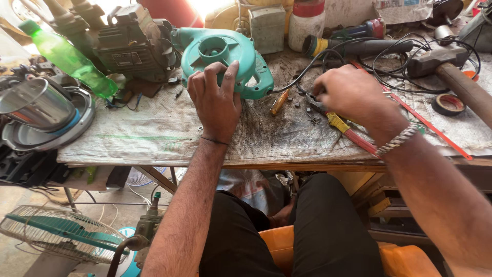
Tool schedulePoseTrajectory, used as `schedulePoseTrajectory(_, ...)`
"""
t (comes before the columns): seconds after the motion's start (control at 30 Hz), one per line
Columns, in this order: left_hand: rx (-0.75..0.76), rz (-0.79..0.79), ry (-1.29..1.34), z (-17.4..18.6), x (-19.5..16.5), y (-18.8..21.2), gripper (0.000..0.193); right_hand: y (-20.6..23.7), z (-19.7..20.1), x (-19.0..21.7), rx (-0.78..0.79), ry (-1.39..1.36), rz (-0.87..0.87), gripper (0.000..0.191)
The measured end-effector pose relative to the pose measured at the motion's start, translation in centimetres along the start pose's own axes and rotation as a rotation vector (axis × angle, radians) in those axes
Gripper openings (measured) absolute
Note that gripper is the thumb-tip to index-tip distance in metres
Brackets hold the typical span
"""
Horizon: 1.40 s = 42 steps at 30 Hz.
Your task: The person assembles a leaf blower by attaching a nozzle to the blower body and securing it with tape. They use a screwdriver to adjust components and wrap electrical tape around the connection to stabilize the assembly.
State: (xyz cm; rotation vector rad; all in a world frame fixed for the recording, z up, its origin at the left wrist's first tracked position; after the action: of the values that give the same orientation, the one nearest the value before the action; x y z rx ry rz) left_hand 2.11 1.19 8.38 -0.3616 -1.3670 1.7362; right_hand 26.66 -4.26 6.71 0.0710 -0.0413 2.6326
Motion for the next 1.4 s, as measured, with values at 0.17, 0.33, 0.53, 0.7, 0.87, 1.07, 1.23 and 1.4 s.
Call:
schedulePoseTrajectory(0.17, 0.016, 0.029, 0.016, 0.4, -0.1, -0.4, 0.051, -0.8, -0.8, 2.8, -0.025, 0.038, 0.07, 0.035)
schedulePoseTrajectory(0.33, 0.013, 0.039, 0.063, 0.8, -0.5, -0.6, 0.051, -2.4, -1.6, 2.3, 0.021, 0.133, 0.002, 0.032)
schedulePoseTrajectory(0.53, 0.025, 0.037, 0.095, 1.4, -1.1, -0.7, 0.054, -3.6, -0.5, 1.1, -0.23, 0.143, -0.061, 0.023)
schedulePoseTrajectory(0.7, 0.03, -0.007, 0.086, 2.1, -2.5, 0.1, 0.053, -3.7, -1.5, 1.7, -0.068, 0.002, 0.069, 0.029)
schedulePoseTrajectory(0.87, 0.024, -0.02, -0.003, 2.4, -3.4, 1.1, 0.038, -4.1, -2.3, 1.8, 0.005, -0.034, 0.028, 0.037)
schedulePoseTrajectory(1.07, 0.012, -0.032, -0.036, 3.5, -4.5, 2.8, 0.031, -5.0, -3.0, 2.0, 0.017, -0.323, 0.115, 0.038)
schedulePoseTrajectory(1.23, 0.0, -0.057, -0.062, 4.3, -6.2, 3.6, 0.03, -5.3, -1.5, 0.5, -0.118, -0.597, 0.151, 0.033)
schedulePoseTrajectory(1.4, 0.084, -0.022, -0.04, 4.3, -6.7, 4.7, 0.046, -4.9, -1.4, -0.2, -0.181, -0.602, 0.083, 0.032)
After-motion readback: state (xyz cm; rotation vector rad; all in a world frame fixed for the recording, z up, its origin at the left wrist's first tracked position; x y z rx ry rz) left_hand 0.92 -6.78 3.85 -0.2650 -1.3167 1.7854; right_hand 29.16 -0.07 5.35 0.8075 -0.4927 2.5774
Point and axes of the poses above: each hand's wrist, its own y-axis away from the middle knuckle, its own z-axis out of the back of the hand, x = y × z, the point moved 8 cm from there along -y, towards the middle knuckle, and after that the axes turned 15 degrees about -z, right-handed, at the moved point
